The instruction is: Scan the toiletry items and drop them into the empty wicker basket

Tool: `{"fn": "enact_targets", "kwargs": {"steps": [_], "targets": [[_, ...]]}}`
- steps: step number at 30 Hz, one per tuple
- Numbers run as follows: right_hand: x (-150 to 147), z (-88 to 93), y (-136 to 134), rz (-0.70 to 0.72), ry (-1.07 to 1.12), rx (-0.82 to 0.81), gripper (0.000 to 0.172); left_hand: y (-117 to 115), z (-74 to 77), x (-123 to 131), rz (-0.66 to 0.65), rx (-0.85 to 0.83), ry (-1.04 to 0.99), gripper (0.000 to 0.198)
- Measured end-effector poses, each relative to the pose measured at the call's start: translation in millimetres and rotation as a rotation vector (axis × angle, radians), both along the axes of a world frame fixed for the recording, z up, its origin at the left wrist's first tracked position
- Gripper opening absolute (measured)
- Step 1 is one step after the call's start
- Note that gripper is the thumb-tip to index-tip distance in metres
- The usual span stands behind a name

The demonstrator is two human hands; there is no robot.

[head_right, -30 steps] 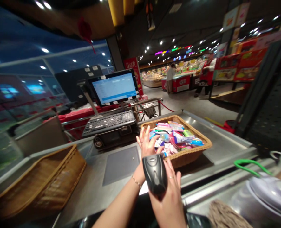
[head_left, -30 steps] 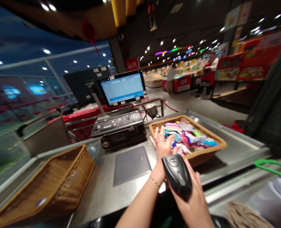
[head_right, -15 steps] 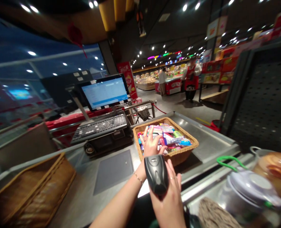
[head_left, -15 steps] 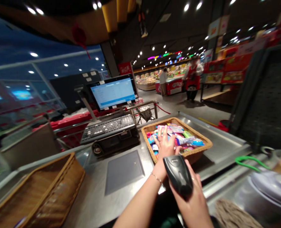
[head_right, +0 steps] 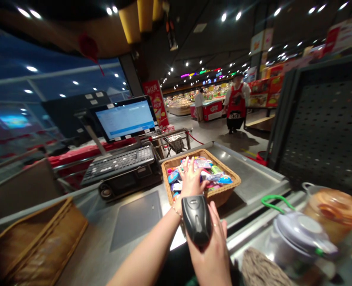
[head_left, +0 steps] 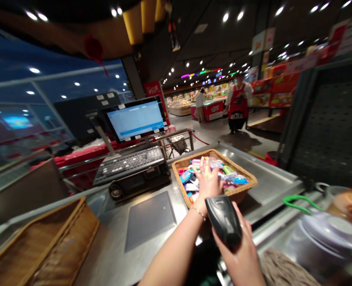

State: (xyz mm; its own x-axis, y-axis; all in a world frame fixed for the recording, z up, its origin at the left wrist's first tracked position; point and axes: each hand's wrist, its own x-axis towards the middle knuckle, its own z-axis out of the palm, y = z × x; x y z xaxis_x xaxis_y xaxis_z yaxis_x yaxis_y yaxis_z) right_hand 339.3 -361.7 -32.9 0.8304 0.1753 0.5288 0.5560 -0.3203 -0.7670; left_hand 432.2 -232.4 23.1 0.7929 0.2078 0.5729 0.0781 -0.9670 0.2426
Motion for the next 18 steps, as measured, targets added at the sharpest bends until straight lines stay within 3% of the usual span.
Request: {"fn": "enact_targets", "kwargs": {"steps": [11, 18], "targets": [[4, -3.9, -1, -0.027, -0.061, -0.015, 0.058, -4, 6.4, 1, 0.040, 0.032, 0.150, 0.024], [7, -13.0, -4, 0.009, -0.067, -0.056, 0.061, -8, 8.8, 0, 0.067, 0.047, 0.085, 0.015]]}}
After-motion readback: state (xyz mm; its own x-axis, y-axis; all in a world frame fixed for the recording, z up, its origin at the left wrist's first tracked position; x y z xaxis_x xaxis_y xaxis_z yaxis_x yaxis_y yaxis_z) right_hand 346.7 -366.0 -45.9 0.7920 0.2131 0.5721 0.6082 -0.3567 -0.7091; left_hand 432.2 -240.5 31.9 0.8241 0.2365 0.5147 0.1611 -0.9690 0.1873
